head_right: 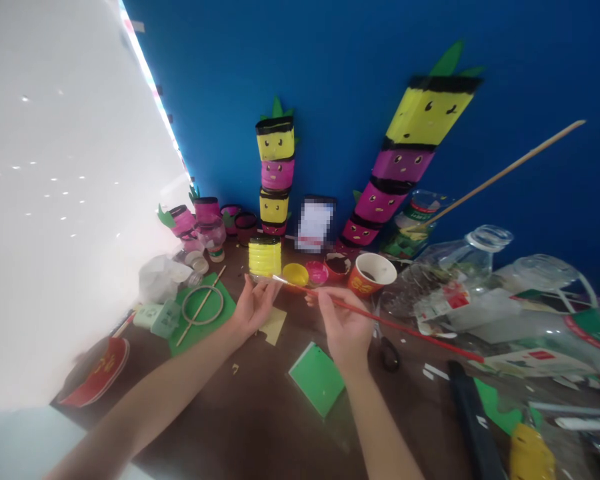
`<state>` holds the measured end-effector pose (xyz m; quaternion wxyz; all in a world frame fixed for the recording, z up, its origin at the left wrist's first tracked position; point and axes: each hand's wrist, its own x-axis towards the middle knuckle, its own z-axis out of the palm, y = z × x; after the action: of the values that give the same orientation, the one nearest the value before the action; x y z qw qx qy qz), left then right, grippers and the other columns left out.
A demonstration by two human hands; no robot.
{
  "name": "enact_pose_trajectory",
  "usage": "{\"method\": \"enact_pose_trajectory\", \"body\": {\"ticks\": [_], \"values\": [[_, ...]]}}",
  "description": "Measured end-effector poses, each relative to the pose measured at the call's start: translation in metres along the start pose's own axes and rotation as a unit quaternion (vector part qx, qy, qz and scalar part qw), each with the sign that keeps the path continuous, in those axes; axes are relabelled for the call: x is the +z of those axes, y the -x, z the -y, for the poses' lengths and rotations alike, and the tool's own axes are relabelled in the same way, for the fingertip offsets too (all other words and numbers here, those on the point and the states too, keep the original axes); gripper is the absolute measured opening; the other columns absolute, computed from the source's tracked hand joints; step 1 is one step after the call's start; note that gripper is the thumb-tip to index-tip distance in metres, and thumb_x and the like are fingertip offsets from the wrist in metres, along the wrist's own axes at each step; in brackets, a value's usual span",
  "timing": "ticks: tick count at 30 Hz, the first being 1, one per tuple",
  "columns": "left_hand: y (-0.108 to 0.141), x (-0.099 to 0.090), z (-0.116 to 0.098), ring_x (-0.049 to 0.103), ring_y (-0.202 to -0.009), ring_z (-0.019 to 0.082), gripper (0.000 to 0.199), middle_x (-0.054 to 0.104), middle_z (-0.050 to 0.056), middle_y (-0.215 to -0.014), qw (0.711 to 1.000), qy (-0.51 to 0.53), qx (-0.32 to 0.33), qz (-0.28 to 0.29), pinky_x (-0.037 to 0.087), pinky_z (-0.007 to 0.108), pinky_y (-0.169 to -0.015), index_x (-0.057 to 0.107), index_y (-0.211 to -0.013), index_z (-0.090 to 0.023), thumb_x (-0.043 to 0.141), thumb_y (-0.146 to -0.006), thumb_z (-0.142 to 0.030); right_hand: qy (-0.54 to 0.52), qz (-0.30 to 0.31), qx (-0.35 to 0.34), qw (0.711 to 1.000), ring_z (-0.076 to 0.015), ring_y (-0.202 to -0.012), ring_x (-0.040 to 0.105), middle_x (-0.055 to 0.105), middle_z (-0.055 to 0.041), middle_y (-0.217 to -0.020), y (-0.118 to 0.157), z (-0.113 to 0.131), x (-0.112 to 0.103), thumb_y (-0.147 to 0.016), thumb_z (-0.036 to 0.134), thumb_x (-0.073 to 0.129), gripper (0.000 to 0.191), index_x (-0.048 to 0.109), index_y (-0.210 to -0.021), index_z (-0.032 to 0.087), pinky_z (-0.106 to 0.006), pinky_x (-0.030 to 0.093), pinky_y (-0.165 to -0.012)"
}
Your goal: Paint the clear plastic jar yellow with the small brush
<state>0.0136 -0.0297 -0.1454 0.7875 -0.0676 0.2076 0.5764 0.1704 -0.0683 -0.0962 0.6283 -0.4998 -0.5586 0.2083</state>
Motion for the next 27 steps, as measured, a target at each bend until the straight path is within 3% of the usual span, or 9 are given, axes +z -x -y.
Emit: {"method": "enact_pose_trajectory", "body": {"ticks": [6, 10, 16, 22, 27], "values": [[0.0001, 0.0013, -0.0003, 0.058, -0.109, 0.021, 0.043, 0.064, 0.015, -0.097, 1.0, 0.0, -0.001, -0.002, 0.054, 0.021, -0.078, 0.056, -0.104, -0.007, 0.035, -0.09, -0.041, -0.016, -0.022, -0.013, 1.0, -0.0146, -0.058, 0.062, 0.066, -0.0022, -0.065, -0.0015, -0.0031, -0.0044, -0.075, 0.029, 0.062, 0.011, 0.065, -0.073, 0.018, -0.028, 0.054, -0.058], [-0.001, -0.0002, 0.0008, 0.061, -0.102, 0.02, 0.04, 0.064, 0.012, -0.087, 1.0, -0.001, 0.008, 0.007, 0.054, 0.021, -0.078, 0.058, -0.097, -0.007, 0.035, -0.091, -0.04, -0.027, 0.009, -0.012, 1.0, -0.0148, -0.06, 0.063, 0.066, -0.0027, -0.069, 0.0017, -0.0003, -0.0018, -0.076, 0.029, 0.062, 0.011, 0.065, -0.074, 0.019, -0.029, 0.054, -0.06], [0.001, 0.0011, -0.0009, 0.058, -0.108, 0.02, 0.042, 0.063, 0.016, -0.104, 1.0, 0.003, -0.011, -0.014, 0.054, 0.019, -0.077, 0.055, -0.108, -0.008, 0.038, -0.089, -0.042, -0.002, -0.018, -0.013, 1.0, -0.0157, -0.06, 0.063, 0.066, -0.0029, -0.067, 0.001, -0.0016, -0.0034, -0.076, 0.03, 0.061, 0.013, 0.064, -0.074, 0.018, -0.029, 0.054, -0.059], [0.0, 0.0001, -0.0008, 0.06, -0.105, 0.02, 0.043, 0.064, 0.015, -0.099, 1.0, 0.006, -0.013, -0.027, 0.054, 0.018, -0.075, 0.054, -0.11, -0.009, 0.039, -0.089, -0.043, 0.011, -0.004, -0.032, 0.999, -0.0169, -0.064, 0.063, 0.066, -0.0036, -0.07, 0.0016, 0.0012, -0.0028, -0.077, 0.031, 0.059, 0.013, 0.065, -0.074, 0.019, -0.031, 0.054, -0.061], [0.0003, -0.0014, -0.0012, 0.057, -0.109, 0.02, 0.049, 0.063, 0.018, -0.104, 1.0, 0.005, -0.02, 0.017, 0.054, 0.017, -0.075, 0.052, -0.114, -0.005, 0.033, -0.09, -0.044, 0.024, -0.025, -0.032, 0.999, -0.0162, -0.062, 0.063, 0.065, -0.0033, -0.068, 0.0002, 0.0004, -0.0047, -0.077, 0.029, 0.059, 0.012, 0.064, -0.075, 0.019, -0.031, 0.054, -0.06]]}}
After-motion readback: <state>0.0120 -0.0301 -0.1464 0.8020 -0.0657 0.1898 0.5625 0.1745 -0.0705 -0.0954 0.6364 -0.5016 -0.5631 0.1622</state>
